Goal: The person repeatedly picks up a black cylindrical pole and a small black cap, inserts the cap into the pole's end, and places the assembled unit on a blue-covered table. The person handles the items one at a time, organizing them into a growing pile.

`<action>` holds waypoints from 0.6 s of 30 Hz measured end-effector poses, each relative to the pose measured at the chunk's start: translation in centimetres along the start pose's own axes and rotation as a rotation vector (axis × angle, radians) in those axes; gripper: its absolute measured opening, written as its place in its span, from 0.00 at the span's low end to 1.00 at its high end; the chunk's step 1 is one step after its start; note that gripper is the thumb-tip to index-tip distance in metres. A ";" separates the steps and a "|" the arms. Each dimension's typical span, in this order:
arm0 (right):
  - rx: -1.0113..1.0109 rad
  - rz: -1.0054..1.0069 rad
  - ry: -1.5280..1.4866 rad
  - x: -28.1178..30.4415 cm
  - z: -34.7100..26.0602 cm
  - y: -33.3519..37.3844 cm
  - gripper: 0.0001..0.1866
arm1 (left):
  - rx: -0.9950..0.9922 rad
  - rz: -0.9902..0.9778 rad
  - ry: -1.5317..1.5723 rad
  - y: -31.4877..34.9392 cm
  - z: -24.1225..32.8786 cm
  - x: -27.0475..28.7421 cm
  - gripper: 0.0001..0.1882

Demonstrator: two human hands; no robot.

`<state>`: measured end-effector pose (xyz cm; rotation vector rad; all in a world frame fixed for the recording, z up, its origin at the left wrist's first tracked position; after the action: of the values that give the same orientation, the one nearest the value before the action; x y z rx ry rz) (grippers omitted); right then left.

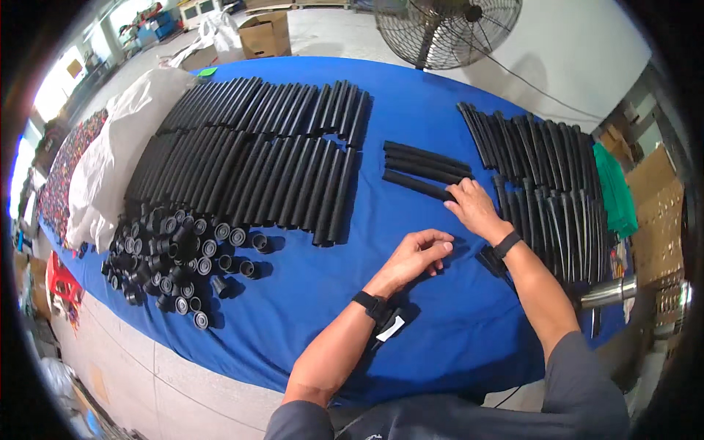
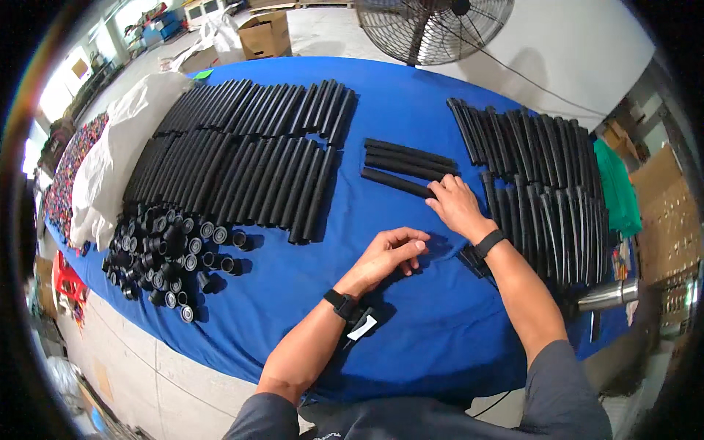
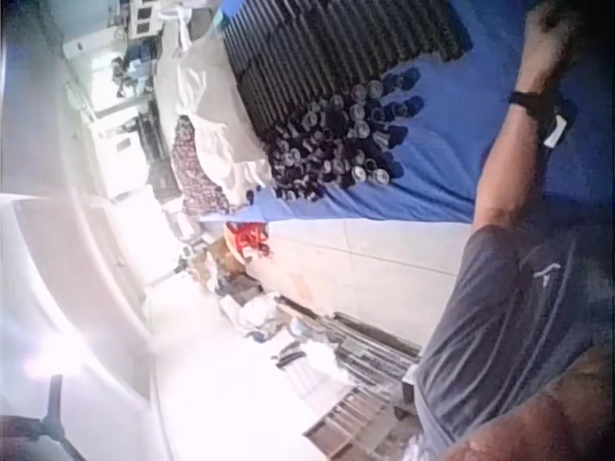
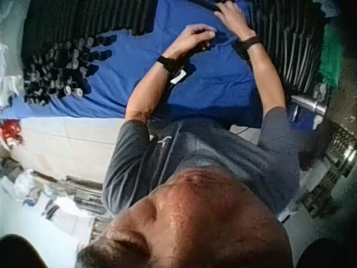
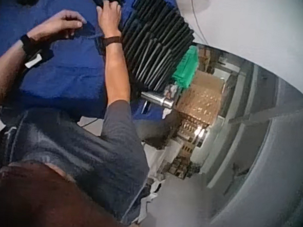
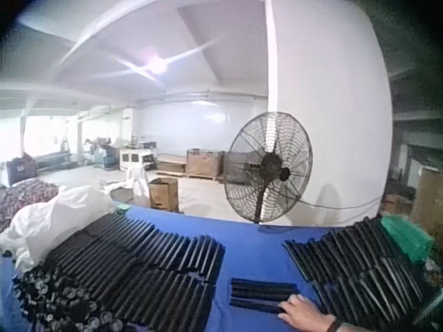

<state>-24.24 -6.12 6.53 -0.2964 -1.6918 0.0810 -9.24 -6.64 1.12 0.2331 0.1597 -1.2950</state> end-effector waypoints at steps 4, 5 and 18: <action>-0.037 -0.109 -0.102 0.5 -0.3 1.7 0.16 | 0.016 -0.013 -0.010 -0.5 -0.8 -0.4 0.18; -0.071 -0.130 -0.120 0.3 -0.2 2.5 0.17 | 0.027 -0.015 -0.018 -0.6 -1.0 -0.4 0.18; -0.355 -0.165 -0.402 0.7 -6.7 11.6 0.21 | 0.009 -0.004 -0.011 -0.1 -0.3 0.1 0.24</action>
<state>-15.98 4.45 5.63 -0.4239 -2.1243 -0.3044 -9.28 -6.62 0.78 0.2336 0.1445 -1.3006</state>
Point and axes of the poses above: each hand's wrist, its own y-axis away from the middle knuckle, its own x-axis out of the back of the hand, z = x × y, the point moved 10 cm from there along -y, towards the middle knuckle, and after that the axes turned 9 degrees about -y, right-handed, at the moved point
